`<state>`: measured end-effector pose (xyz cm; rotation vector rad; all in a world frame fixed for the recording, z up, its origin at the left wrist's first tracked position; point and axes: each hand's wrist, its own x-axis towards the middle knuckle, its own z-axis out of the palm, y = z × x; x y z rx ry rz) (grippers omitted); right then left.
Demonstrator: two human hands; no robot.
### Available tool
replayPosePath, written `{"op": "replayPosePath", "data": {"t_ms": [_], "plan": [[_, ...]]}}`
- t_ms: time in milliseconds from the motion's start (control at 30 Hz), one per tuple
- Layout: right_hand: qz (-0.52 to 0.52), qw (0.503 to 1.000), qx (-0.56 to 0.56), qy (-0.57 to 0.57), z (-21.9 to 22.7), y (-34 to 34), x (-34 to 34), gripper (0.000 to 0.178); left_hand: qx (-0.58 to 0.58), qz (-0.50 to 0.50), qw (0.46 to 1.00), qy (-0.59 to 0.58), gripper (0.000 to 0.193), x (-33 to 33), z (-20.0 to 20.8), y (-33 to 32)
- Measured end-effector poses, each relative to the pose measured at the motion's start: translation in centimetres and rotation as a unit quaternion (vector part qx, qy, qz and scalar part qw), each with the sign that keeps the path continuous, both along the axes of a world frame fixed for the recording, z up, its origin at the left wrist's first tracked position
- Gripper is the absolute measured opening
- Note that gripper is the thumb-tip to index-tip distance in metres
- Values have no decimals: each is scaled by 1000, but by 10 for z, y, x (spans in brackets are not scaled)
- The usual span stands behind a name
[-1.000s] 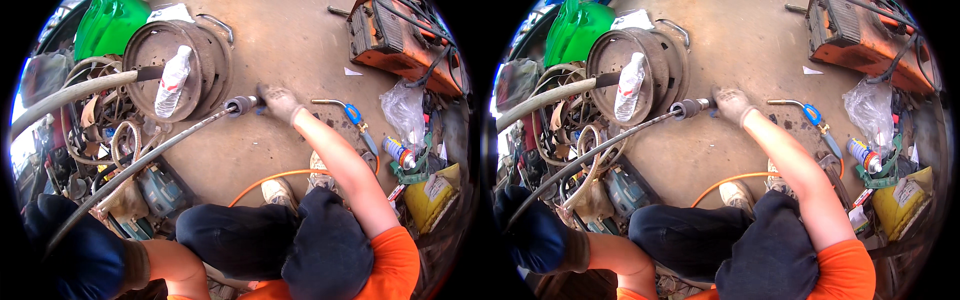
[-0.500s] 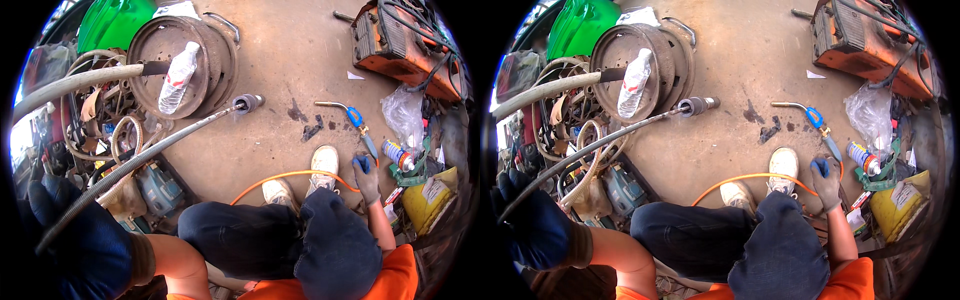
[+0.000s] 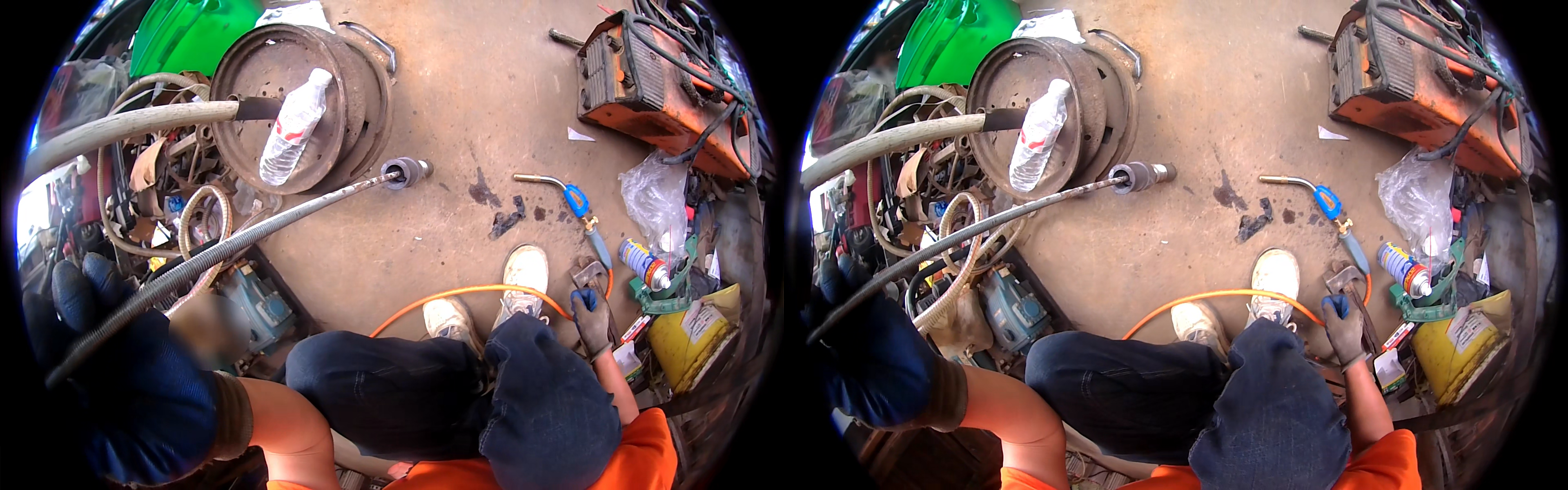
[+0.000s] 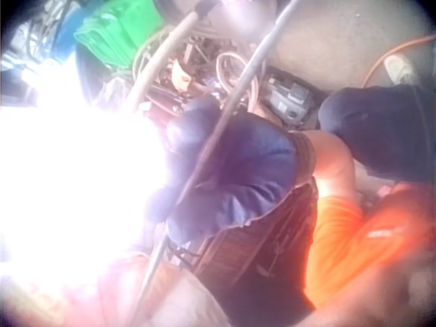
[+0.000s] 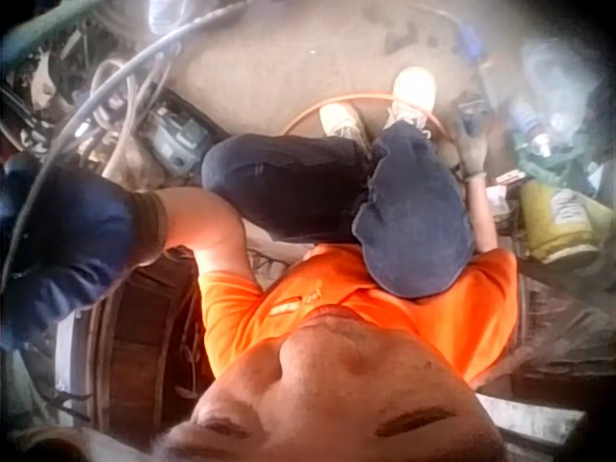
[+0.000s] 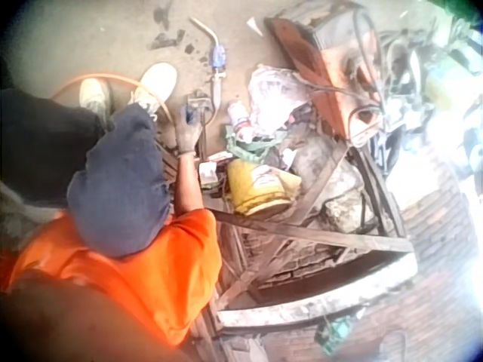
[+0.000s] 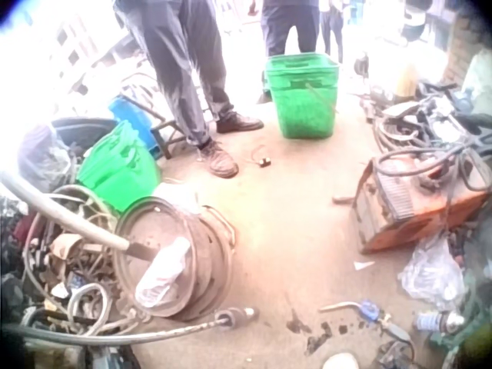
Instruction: The person sits on the floor and uses a blowtorch to heat a metal pipe fitting. After heating, they spray a cooling agent on the fitting and use a hammer to strike it, likely to loosen or remove it.
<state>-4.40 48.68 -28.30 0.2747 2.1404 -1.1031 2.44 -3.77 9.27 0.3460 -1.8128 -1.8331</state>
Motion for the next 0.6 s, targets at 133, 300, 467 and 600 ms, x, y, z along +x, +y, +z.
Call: {"op": "replayPosePath", "data": {"t_ms": [133,300,467,600], "plan": [[-61,996,14,-63,30,4,16,18,-41,32,999,14,42,-7,-12,8],[-101,987,12,-125,36,16,37,18,-7,-1,989,150,26,-40,-31,-8],[-1,993,71,-96,34,26,39,23,-5,-5,990,141,29,-42,-29,-9],[138,971,194,35,36,32,51,33,6,180,968,173,27,-56,-32,19]]}}
